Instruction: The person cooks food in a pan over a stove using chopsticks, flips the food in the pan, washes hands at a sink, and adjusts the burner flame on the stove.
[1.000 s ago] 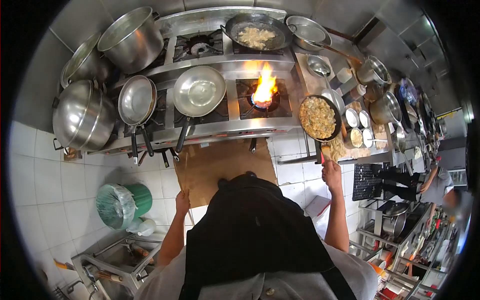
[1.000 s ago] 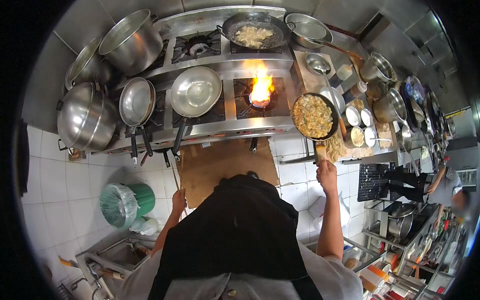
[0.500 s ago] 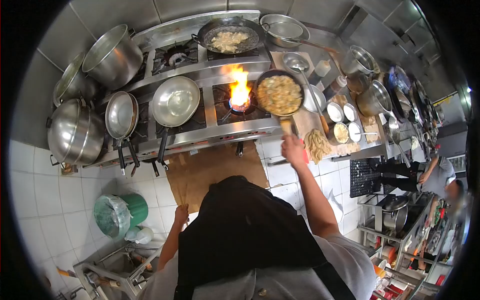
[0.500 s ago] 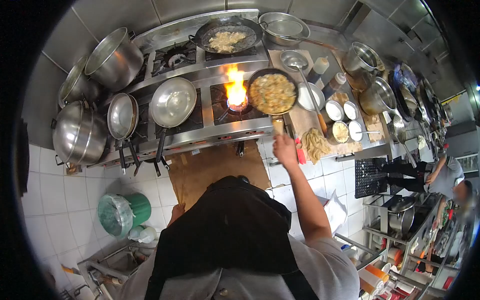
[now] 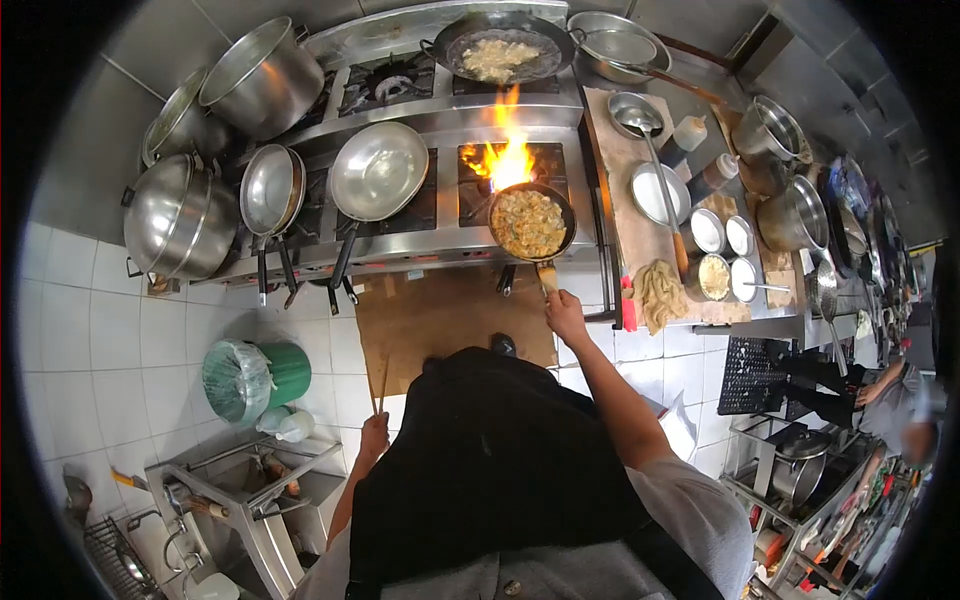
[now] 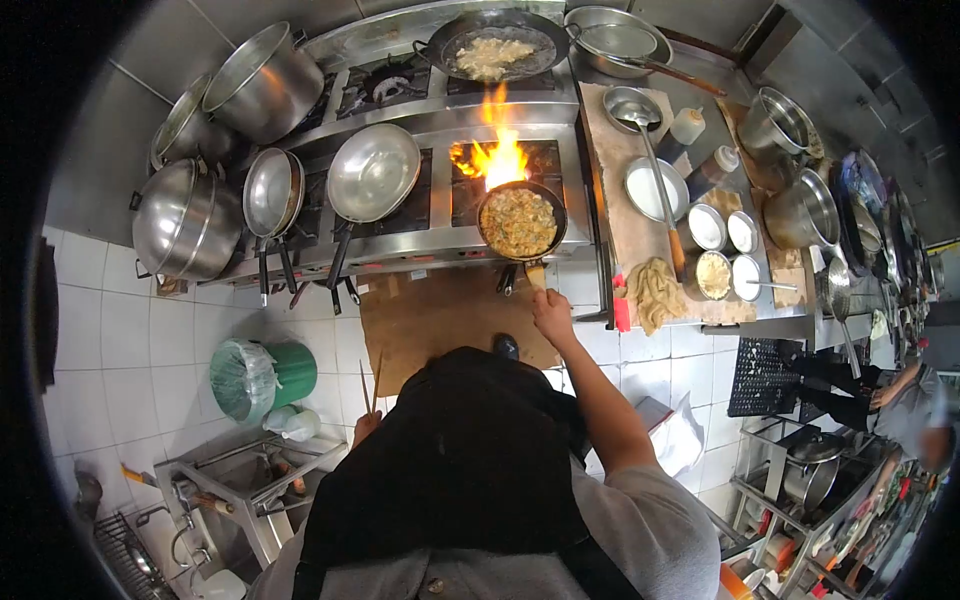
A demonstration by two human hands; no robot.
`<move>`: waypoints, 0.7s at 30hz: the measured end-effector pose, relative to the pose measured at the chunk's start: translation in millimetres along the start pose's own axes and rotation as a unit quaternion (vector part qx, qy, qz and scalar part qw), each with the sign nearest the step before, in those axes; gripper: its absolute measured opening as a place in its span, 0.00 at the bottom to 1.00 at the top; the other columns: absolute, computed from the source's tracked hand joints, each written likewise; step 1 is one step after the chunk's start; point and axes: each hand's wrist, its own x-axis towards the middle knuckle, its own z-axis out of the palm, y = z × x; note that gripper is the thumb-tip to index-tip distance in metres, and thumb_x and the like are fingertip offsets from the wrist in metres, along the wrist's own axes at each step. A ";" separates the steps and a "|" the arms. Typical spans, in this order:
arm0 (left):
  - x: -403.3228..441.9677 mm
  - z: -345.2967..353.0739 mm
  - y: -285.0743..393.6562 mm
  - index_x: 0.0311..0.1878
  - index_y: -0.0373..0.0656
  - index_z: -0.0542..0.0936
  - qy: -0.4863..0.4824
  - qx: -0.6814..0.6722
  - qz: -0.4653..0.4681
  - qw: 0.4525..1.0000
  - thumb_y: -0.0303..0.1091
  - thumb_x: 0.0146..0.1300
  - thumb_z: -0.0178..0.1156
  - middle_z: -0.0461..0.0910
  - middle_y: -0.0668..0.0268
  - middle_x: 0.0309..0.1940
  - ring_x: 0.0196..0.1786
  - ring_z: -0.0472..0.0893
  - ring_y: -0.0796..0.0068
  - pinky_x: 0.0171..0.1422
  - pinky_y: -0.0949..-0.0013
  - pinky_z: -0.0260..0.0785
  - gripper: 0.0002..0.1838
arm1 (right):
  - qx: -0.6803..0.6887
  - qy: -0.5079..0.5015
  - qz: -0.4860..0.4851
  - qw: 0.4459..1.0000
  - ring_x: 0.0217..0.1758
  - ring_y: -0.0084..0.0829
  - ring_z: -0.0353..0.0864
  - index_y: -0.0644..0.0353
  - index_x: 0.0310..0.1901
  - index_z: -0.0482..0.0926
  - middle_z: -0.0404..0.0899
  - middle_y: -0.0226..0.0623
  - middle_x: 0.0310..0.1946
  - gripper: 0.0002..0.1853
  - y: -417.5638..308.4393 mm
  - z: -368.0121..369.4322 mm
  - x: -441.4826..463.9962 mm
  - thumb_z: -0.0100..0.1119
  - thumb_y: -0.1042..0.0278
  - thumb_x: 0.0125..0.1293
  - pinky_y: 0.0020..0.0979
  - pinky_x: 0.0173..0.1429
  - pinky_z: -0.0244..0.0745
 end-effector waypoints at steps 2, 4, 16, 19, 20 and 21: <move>-0.5 -2.4 -30.3 0.28 0.44 0.71 0.010 0.017 0.021 1.000 0.47 0.74 0.54 0.65 0.73 0.13 0.12 0.65 0.78 0.15 0.67 0.60 0.20 | 0.021 -0.018 -0.002 1.000 0.16 0.19 0.67 0.60 0.33 0.74 0.67 0.25 0.17 0.14 10.5 5.5 6.4 0.50 0.60 0.74 0.25 0.20 0.62; -4.1 -11.7 -22.6 0.28 0.43 0.71 0.006 0.037 0.022 0.999 0.47 0.74 0.54 0.65 0.73 0.13 0.12 0.65 0.78 0.14 0.67 0.59 0.20 | 0.050 -0.045 0.016 0.998 0.17 0.19 0.68 0.60 0.34 0.75 0.68 0.26 0.17 0.13 9.1 12.4 6.9 0.50 0.60 0.74 0.25 0.21 0.62; 26.0 -54.8 1.0 0.28 0.45 0.70 -0.025 0.026 0.027 0.999 0.48 0.73 0.55 0.66 0.72 0.14 0.12 0.67 0.77 0.14 0.68 0.65 0.20 | 0.103 -0.100 0.107 0.984 0.16 0.24 0.67 0.61 0.42 0.74 0.71 0.30 0.21 0.12 -7.3 39.9 24.3 0.50 0.60 0.70 0.29 0.20 0.66; 37.2 -62.0 -4.6 0.29 0.44 0.70 -0.049 0.049 0.025 0.997 0.48 0.72 0.55 0.66 0.71 0.14 0.13 0.67 0.77 0.14 0.67 0.65 0.20 | 0.058 -0.073 0.073 0.993 0.16 0.23 0.65 0.60 0.40 0.74 0.68 0.29 0.20 0.12 -31.7 43.5 12.8 0.48 0.59 0.71 0.29 0.19 0.64; 41.9 -68.9 -18.6 0.29 0.44 0.71 -0.057 0.052 0.034 0.996 0.48 0.73 0.55 0.66 0.71 0.14 0.13 0.67 0.77 0.14 0.66 0.65 0.20 | 0.064 -0.076 0.083 0.992 0.16 0.22 0.65 0.61 0.40 0.74 0.68 0.29 0.20 0.12 -42.4 43.0 5.2 0.48 0.59 0.71 0.28 0.19 0.64; 44.8 -73.7 -23.1 0.29 0.43 0.71 -0.065 0.056 0.044 0.995 0.48 0.73 0.55 0.66 0.71 0.14 0.13 0.67 0.77 0.14 0.66 0.65 0.20 | 0.069 -0.078 0.092 0.990 0.15 0.22 0.65 0.61 0.40 0.74 0.68 0.28 0.20 0.12 -55.3 41.6 -2.8 0.48 0.59 0.71 0.28 0.18 0.63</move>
